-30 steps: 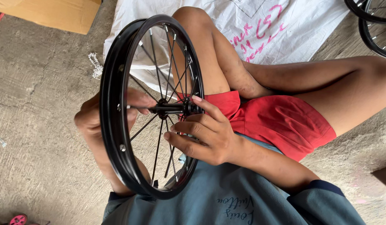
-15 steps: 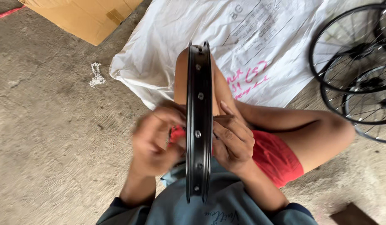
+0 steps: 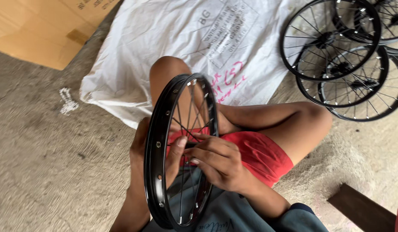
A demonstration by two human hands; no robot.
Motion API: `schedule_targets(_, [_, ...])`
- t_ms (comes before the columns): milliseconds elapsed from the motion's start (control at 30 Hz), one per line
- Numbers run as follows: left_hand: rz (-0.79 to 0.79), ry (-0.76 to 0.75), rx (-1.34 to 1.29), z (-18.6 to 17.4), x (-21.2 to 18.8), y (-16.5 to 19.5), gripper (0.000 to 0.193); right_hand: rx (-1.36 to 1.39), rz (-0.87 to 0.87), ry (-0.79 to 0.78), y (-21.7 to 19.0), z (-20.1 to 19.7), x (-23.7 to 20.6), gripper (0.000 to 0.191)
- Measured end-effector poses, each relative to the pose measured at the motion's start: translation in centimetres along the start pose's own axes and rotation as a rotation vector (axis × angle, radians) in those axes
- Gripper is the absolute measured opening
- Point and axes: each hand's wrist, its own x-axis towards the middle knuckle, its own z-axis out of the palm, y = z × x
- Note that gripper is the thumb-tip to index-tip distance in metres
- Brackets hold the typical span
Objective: The person assembles a bicycle wheel by inserting spokes into the hub and rim, then attaching a rim strip. They work on one wheel at a time, rotating it to access different sections.
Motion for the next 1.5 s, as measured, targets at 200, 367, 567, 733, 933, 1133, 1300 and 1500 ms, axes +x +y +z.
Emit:
schedule_targets(200, [-0.364, -0.096, -0.202, 1.1, 0.7, -1.8, 0.036, 0.082, 0.123, 0.024, 2.6, 0.1, -1.1, 0.016])
schedule_targets(367, [-0.143, 0.036, -0.475, 2.5, 1.0, -2.5, 0.026, 0.053, 0.216, 0.03, 4.6, -0.8, -0.9, 0.018])
schedule_targets(567, [-0.224, -0.182, -0.625, 5.3, 3.7, -4.4, 0.034, 0.007, 0.182, 0.037, 7.6, -1.6, -0.5, 0.021])
schedule_targets(733, [-0.116, -0.234, -0.49, 7.8, 6.4, -5.5, 0.026, 0.007, 0.216, 0.05, 9.7, -3.4, 1.2, 0.017])
schedule_targets(933, [-0.409, -0.289, -0.569, 9.3, 9.0, -7.5, 0.033, 0.166, 0.298, -0.212, 13.5, -8.5, 5.3, 0.019])
schedule_targets(1133, [-1.283, -0.283, -0.94, 12.8, 11.8, -11.6, 0.065, -0.057, 0.537, -0.134, 25.0, -18.2, 11.4, 0.025])
schedule_targets(1300, [-1.487, -0.383, -0.701, 14.0, 14.1, -13.2, 0.082, -0.215, 0.871, 0.272, 44.3, -22.7, 19.2, 0.021])
schedule_targets(1500, [-0.832, -0.286, -0.586, 16.0, 15.3, -13.1, 0.074, -0.933, 0.686, 0.092, 52.4, -23.6, 23.1, 0.036])
